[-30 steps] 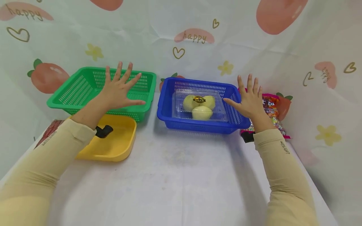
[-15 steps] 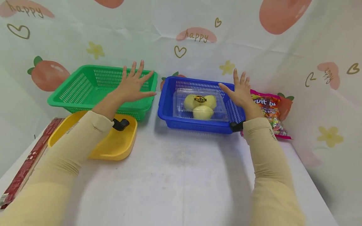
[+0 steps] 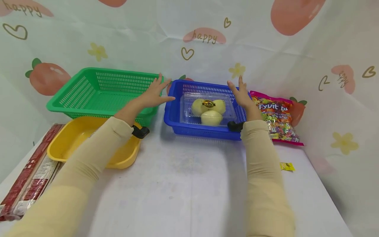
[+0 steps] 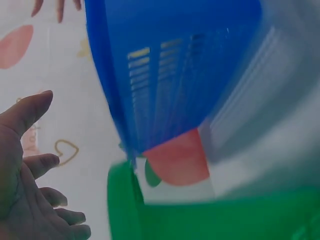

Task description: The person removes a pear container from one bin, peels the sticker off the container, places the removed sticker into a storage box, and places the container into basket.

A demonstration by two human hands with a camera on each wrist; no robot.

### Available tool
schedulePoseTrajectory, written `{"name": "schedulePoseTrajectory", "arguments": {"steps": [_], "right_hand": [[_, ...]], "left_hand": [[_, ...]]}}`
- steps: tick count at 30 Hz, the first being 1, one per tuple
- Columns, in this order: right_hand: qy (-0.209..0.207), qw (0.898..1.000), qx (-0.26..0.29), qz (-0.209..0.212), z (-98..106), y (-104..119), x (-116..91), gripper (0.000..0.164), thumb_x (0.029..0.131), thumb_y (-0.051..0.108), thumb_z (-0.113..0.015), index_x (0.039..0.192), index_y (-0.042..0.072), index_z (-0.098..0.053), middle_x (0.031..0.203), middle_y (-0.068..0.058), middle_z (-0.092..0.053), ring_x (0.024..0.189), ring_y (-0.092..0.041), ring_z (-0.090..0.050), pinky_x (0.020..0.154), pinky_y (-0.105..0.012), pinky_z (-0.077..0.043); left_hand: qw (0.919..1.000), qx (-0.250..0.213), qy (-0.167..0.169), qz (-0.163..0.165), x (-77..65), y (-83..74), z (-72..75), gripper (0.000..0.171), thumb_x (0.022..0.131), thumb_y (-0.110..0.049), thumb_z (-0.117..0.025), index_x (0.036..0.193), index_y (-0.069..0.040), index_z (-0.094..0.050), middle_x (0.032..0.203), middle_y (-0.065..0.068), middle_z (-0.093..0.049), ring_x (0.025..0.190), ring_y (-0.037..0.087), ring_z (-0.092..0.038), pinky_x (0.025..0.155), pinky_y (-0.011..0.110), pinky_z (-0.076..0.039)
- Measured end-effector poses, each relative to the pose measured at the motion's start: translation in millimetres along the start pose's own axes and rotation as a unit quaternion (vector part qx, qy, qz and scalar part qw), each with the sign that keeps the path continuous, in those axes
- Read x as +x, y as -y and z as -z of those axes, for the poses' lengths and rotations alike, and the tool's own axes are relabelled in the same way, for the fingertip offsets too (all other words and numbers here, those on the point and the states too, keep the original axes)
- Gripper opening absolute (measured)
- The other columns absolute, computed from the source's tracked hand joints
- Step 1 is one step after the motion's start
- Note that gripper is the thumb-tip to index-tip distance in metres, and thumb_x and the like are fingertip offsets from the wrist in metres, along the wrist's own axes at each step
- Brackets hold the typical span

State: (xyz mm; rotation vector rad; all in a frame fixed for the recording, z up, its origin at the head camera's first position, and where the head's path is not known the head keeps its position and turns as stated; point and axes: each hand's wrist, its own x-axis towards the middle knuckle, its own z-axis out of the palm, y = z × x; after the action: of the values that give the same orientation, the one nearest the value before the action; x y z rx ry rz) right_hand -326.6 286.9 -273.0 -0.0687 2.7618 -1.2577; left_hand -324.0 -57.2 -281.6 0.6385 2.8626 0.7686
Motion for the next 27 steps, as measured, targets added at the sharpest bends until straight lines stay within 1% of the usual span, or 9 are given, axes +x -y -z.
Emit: {"name": "schedulePoseTrajectory", "arguments": {"steps": [2,4,8,10,13,16,19,23,27], "right_hand": [[0.022,0.999,0.021,-0.016,-4,-3,3,0.081,0.091,0.064,-0.022,0.141,0.028,0.032,0.15,-0.007,0.034,0.137,-0.032,0.03,0.11,-0.061,0.014],[0.041,0.998,0.041,-0.035,-7,-6,4,0.084,0.09,0.067,-0.025,0.139,0.032,0.033,0.15,-0.002,0.035,0.138,-0.031,0.028,0.111,-0.06,0.012],[0.065,0.991,0.1,-0.062,-12,-17,5,0.089,0.089,0.064,-0.034,0.138,0.035,0.034,0.149,0.001,0.037,0.138,-0.027,0.028,0.112,-0.058,0.012],[0.072,0.987,0.126,-0.066,-16,-24,6,0.09,0.09,0.059,-0.039,0.139,0.034,0.033,0.149,0.001,0.037,0.139,-0.027,0.028,0.113,-0.057,0.012],[0.084,0.982,0.155,-0.072,-20,-34,10,0.091,0.091,0.052,-0.044,0.14,0.034,0.031,0.149,0.001,0.037,0.139,-0.029,0.027,0.111,-0.061,0.009],[0.107,0.978,0.161,-0.074,-22,-41,13,0.09,0.093,0.044,-0.048,0.141,0.037,0.028,0.149,-0.001,0.036,0.138,-0.03,0.028,0.111,-0.063,0.008],[0.123,0.977,0.161,-0.066,-23,-44,12,0.09,0.094,0.032,-0.05,0.144,0.034,0.025,0.149,-0.005,0.036,0.138,-0.03,0.03,0.111,-0.062,0.011],[0.135,0.979,0.147,-0.047,-24,-48,9,0.091,0.093,0.021,-0.053,0.147,0.024,0.019,0.15,-0.01,0.033,0.139,-0.033,0.028,0.111,-0.062,0.01],[0.153,0.98,0.124,-0.037,-22,-56,10,0.088,0.094,0.018,-0.051,0.148,0.024,0.018,0.151,-0.009,0.033,0.139,-0.037,0.026,0.11,-0.065,0.006]], "left_hand": [[0.9992,-0.041,-0.002,0.006,2.8,-2.7,-5.5,0.079,0.092,-0.044,-0.051,0.151,-0.016,-0.007,0.154,0.015,0.021,0.141,0.043,0.012,0.115,0.059,-0.005],[0.9959,-0.089,-0.001,0.016,5.3,-4.6,-10.8,0.079,0.093,-0.042,-0.052,0.151,-0.017,-0.006,0.154,0.012,0.023,0.142,0.041,0.012,0.115,0.058,-0.005],[0.985,-0.169,-0.007,0.036,9.8,-8.4,-21.6,0.078,0.093,-0.038,-0.052,0.151,-0.02,-0.004,0.155,0.005,0.023,0.144,0.034,0.011,0.116,0.056,-0.007],[0.98,-0.193,-0.014,0.045,11.4,-10.4,-26.2,0.077,0.094,-0.036,-0.053,0.151,-0.022,-0.004,0.155,0.003,0.022,0.145,0.03,0.01,0.116,0.054,-0.008],[0.9747,-0.215,-0.024,0.055,13.5,-11.2,-32.8,0.076,0.094,-0.031,-0.054,0.151,-0.022,-0.005,0.156,0.004,0.021,0.145,0.027,0.012,0.117,0.052,-0.008],[0.9703,-0.233,-0.024,0.062,14.2,-11.0,-39.2,0.076,0.094,-0.028,-0.054,0.151,-0.02,-0.005,0.156,0.007,0.02,0.145,0.028,0.01,0.117,0.05,-0.008],[0.9662,-0.248,-0.028,0.064,15.5,-10.9,-47.6,0.075,0.094,-0.025,-0.054,0.151,-0.02,-0.005,0.156,0.008,0.02,0.145,0.031,0.005,0.117,0.051,-0.013],[0.965,-0.252,-0.043,0.06,16.9,-12.0,-59.5,0.075,0.094,-0.019,-0.054,0.151,-0.02,-0.006,0.156,0.008,0.019,0.145,0.033,-0.002,0.115,0.051,-0.02],[0.9635,-0.251,-0.063,0.071,16.3,-12.9,-67.9,0.075,0.093,-0.014,-0.054,0.151,-0.02,-0.007,0.156,0.007,0.018,0.144,0.034,-0.006,0.112,0.052,-0.027]]}}
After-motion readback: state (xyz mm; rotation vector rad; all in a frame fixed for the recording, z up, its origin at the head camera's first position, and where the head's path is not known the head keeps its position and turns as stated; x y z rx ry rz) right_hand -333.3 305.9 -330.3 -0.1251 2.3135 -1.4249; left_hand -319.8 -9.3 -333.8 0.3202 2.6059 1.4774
